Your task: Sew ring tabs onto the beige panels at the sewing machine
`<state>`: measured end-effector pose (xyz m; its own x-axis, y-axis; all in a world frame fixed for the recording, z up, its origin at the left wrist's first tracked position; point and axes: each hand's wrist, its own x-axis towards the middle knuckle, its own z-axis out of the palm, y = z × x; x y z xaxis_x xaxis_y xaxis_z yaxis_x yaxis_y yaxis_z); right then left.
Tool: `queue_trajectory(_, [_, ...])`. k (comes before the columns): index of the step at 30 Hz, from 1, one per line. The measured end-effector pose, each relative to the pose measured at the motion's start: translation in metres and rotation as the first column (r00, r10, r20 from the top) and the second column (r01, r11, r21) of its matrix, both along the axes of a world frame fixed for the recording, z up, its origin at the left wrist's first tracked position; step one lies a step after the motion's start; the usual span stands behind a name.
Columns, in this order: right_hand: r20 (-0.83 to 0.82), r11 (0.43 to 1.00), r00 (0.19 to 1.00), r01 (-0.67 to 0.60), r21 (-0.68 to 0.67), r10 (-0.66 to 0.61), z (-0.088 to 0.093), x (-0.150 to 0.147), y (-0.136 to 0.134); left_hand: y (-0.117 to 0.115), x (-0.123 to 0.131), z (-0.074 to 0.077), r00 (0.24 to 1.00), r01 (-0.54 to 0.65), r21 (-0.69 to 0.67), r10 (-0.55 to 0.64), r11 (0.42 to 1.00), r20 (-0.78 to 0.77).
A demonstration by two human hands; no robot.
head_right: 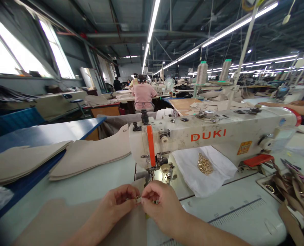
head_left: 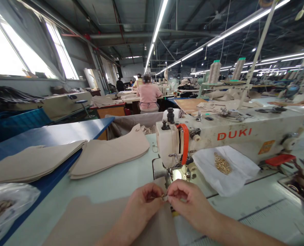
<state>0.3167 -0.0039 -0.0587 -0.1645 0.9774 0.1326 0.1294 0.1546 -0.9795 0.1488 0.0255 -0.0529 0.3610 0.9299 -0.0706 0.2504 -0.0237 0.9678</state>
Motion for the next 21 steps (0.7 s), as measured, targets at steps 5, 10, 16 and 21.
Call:
queue_trajectory(5, [-0.083, 0.998, 0.995, 0.061, -0.001, -0.061, -0.006, -0.003, 0.005, 0.000, 0.005, 0.006, 0.983, -0.044, -0.151, 0.070, 0.988, 0.171])
queue_trajectory(10, [-0.140, 0.994, 0.984, 0.107, -0.030, -0.110, -0.006, -0.007, 0.007, 0.005, 0.004, -0.004, 0.955, -0.061, -0.213, 0.119, 0.975, 0.270])
queue_trajectory(16, [-0.088, 0.989, 0.985, 0.150, 0.011, -0.148, -0.008, -0.008, 0.006, 0.005, 0.004, -0.009, 0.952, -0.068, -0.170, 0.115, 0.983, 0.285])
queue_trajectory(21, [-0.108, 0.991, 0.986, 0.129, 0.018, -0.126, -0.010, -0.007, 0.005, -0.002, 0.007, -0.005, 0.974, -0.154, 0.032, 0.146, 0.988, 0.171])
